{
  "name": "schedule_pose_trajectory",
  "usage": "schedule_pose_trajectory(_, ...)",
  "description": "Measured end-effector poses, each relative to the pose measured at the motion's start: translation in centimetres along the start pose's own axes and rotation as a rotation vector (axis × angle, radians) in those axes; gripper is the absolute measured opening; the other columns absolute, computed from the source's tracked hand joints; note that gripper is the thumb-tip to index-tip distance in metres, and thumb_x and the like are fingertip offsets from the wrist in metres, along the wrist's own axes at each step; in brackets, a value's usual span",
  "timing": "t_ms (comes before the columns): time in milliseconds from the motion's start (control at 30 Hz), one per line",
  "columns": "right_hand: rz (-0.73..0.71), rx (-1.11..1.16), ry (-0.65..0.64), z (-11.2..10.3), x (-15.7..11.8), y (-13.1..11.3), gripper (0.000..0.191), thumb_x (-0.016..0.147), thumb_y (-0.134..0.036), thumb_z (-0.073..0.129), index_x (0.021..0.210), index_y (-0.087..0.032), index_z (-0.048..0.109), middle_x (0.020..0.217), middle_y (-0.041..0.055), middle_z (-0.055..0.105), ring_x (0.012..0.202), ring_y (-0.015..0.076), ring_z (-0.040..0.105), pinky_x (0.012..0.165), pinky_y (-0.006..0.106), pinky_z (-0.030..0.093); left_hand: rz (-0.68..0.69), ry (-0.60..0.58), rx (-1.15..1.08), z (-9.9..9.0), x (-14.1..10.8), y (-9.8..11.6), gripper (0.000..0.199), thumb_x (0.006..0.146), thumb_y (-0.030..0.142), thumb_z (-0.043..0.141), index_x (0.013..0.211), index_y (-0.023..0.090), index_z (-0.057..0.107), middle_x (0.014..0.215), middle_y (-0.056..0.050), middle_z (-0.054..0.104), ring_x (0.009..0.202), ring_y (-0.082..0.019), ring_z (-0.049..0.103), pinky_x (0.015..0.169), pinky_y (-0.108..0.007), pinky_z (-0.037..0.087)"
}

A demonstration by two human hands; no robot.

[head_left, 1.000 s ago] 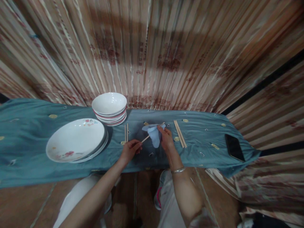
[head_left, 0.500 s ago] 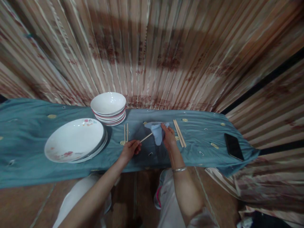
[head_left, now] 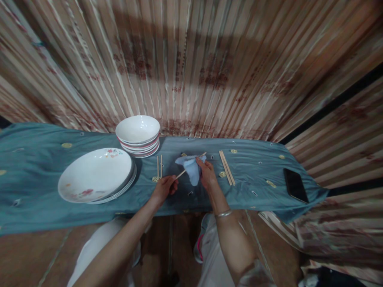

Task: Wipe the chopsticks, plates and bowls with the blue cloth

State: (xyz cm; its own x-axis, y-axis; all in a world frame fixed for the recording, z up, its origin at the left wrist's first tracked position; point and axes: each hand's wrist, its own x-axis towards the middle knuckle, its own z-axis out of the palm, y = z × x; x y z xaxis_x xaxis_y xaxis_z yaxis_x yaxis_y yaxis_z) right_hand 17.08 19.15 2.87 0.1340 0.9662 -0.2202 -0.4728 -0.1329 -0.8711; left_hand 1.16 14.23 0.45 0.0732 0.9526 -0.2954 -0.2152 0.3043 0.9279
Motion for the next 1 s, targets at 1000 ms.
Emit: schedule_pose_trajectory(1000,0.024,-0.037,-0.087,0.9,-1.0,1.6,0.038,0.049,-0.048,0.082,0.058,-0.017,0.063,0.048,-0.0053,0.057,0.042,0.0067,0.042,0.043,0.021,0.034,0.072,0.012,0.010,-0.4,0.1,0.1,0.038,0.053,0.047,0.079,0.064,0.015,0.062,0.052,0.002,0.061,0.039,-0.006,0.047,0.041,-0.020,0.035)
